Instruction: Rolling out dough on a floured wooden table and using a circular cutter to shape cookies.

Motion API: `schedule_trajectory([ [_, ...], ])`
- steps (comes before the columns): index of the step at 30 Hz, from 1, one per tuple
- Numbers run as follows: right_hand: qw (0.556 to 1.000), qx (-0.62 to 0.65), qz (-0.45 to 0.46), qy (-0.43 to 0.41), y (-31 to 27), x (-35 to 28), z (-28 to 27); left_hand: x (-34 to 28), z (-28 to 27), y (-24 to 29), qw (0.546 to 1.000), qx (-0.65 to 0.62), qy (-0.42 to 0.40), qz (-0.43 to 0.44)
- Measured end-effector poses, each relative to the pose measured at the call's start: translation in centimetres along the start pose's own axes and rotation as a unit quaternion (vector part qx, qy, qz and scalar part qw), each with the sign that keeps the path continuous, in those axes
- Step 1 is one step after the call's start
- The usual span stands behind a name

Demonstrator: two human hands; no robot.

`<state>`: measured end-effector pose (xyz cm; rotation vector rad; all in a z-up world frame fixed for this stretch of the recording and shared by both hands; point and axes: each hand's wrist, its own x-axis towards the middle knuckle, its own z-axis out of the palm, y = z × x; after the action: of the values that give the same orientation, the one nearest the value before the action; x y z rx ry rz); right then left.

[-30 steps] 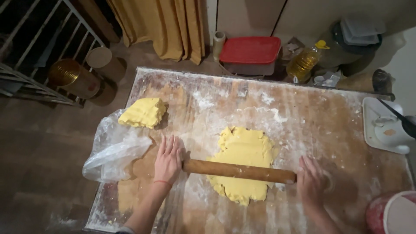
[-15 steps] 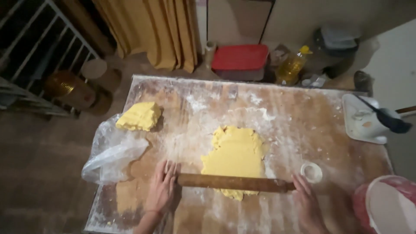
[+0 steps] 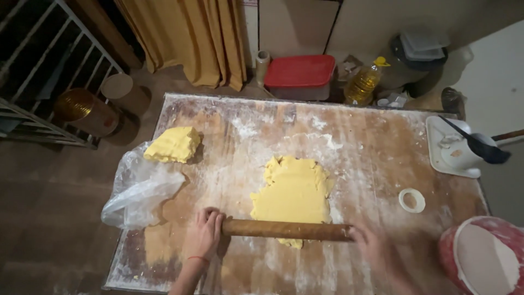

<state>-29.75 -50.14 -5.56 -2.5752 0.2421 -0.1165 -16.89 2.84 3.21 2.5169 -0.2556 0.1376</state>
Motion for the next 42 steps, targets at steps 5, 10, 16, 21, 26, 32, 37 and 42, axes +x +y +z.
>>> schedule_trajectory([
  [5,0.992,-0.1,-0.003,0.077,-7.6,-0.1,-2.0,1.1,0.1,0.4,0.997,0.076,0.006,-0.017],
  [10,0.989,-0.05,0.017,0.137,-8.5,5.3,-4.3,7.8,-1.5,3.3,0.996,0.057,0.055,0.034],
  [16,0.984,-0.133,0.016,0.115,-4.7,13.4,-1.1,14.5,3.2,0.6,0.997,0.063,0.038,0.023],
  [21,0.975,-0.199,0.038,0.091,0.5,16.7,1.5,16.7,4.0,-0.7,0.999,0.038,-0.002,0.018],
  [26,0.942,-0.308,-0.042,0.128,8.8,20.0,5.7,21.3,6.1,-2.6,0.995,0.085,-0.047,0.02],
  [32,0.964,-0.264,-0.024,0.022,0.6,25.2,0.7,26.1,6.1,-0.7,0.994,0.092,-0.056,-0.021],
  [37,0.992,-0.114,0.054,0.011,-2.7,28.6,-0.9,28.0,8.7,-2.6,0.99,0.133,-0.038,-0.008],
  [42,0.988,-0.139,0.002,0.063,-1.1,30.3,0.7,28.8,8.6,-1.3,0.985,0.168,-0.009,-0.047],
])
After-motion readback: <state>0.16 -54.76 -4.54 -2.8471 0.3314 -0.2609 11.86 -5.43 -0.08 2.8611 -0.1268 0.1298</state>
